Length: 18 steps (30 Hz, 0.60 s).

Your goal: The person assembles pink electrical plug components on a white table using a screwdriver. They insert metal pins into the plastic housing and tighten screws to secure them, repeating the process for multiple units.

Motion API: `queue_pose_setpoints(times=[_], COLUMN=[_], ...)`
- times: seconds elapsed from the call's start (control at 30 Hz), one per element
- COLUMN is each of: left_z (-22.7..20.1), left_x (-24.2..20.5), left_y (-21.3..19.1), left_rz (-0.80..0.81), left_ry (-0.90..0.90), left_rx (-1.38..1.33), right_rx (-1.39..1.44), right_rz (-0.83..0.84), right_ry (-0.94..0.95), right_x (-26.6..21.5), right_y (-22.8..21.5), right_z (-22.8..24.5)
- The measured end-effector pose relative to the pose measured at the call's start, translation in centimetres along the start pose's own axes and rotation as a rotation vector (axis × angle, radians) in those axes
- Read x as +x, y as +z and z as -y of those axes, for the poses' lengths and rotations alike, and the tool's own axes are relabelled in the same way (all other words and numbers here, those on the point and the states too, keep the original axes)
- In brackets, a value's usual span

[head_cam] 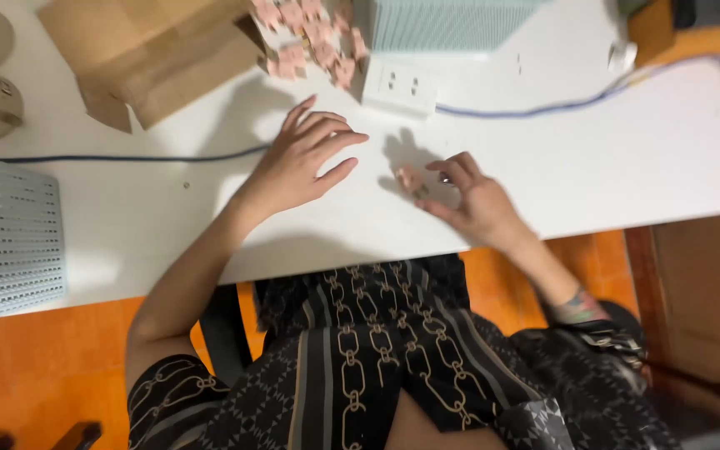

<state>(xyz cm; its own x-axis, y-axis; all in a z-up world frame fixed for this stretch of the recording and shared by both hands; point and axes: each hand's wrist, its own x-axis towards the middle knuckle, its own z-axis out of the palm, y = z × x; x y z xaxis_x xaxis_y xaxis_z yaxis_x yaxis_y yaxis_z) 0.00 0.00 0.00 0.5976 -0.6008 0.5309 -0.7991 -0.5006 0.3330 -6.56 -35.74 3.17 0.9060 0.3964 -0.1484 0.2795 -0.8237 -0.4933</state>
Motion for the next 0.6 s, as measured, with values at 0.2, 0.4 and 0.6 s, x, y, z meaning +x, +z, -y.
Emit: queue_pose_setpoints(times=[0.2,0.4,0.6], left_z=[4.3,3.1,2.8], left_x=[-1.1,-0.9,-2.0], left_y=[4.6,4.1,3.8], left_rz=[-0.174,-0.132,0.024], left_ry=[-0.066,-0.079,-0.090], left_rx=[-0.039,-0.103,-0.041], right_rx=[-0.140,-0.085,-0.034], right_rz=[0.103,-0.012,0.047], right_ry=[0.147,-0.033,-0.336], right_x=[2.2,3.4,8.9], right_y=[1.1,2.2,1.7], right_z=[2.5,2.1,3.1])
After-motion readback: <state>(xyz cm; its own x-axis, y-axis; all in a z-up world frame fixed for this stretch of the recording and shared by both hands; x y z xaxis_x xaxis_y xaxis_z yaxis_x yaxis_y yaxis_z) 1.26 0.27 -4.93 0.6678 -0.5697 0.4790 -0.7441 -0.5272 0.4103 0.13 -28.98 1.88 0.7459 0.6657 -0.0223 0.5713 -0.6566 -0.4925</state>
